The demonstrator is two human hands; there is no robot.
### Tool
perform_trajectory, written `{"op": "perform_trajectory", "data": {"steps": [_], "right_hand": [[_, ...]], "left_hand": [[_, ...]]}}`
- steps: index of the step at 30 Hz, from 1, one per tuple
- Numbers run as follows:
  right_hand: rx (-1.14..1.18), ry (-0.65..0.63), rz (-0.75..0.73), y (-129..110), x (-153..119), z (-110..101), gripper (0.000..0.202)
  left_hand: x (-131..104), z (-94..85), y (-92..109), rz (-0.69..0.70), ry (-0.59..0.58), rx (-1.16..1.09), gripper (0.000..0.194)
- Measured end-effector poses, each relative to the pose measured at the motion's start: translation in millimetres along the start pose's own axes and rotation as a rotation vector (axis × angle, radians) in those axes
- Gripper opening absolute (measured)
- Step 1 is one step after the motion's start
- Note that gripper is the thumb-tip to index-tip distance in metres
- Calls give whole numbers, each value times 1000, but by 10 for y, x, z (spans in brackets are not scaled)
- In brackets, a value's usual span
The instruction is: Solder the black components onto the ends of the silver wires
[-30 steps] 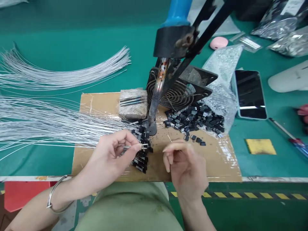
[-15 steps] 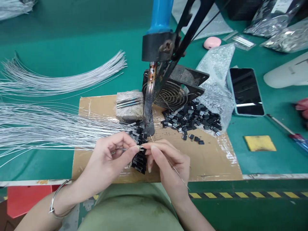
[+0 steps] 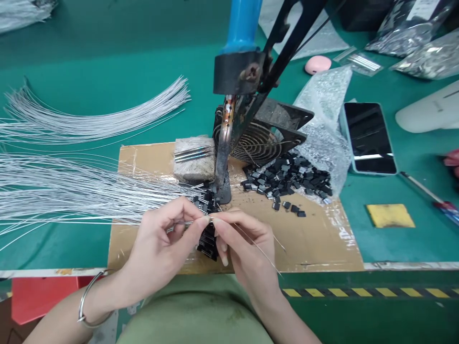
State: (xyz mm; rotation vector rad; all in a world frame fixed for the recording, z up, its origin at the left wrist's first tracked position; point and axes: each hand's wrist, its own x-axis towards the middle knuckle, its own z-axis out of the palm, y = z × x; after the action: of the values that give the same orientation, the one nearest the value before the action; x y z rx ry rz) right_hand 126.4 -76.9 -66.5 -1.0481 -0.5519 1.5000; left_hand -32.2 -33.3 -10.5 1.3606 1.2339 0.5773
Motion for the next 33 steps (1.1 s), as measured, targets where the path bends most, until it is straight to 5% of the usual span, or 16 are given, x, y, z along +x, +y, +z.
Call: {"op": "perform_trajectory", "data": {"steps": [18, 33], "right_hand": [[124, -37, 217, -136, 50, -40, 10], [244, 14, 229, -63, 59, 51, 13]], "left_hand": [[4, -10, 27, 38, -26, 48, 19], [-10, 114, -101, 155, 160, 160, 16]]}}
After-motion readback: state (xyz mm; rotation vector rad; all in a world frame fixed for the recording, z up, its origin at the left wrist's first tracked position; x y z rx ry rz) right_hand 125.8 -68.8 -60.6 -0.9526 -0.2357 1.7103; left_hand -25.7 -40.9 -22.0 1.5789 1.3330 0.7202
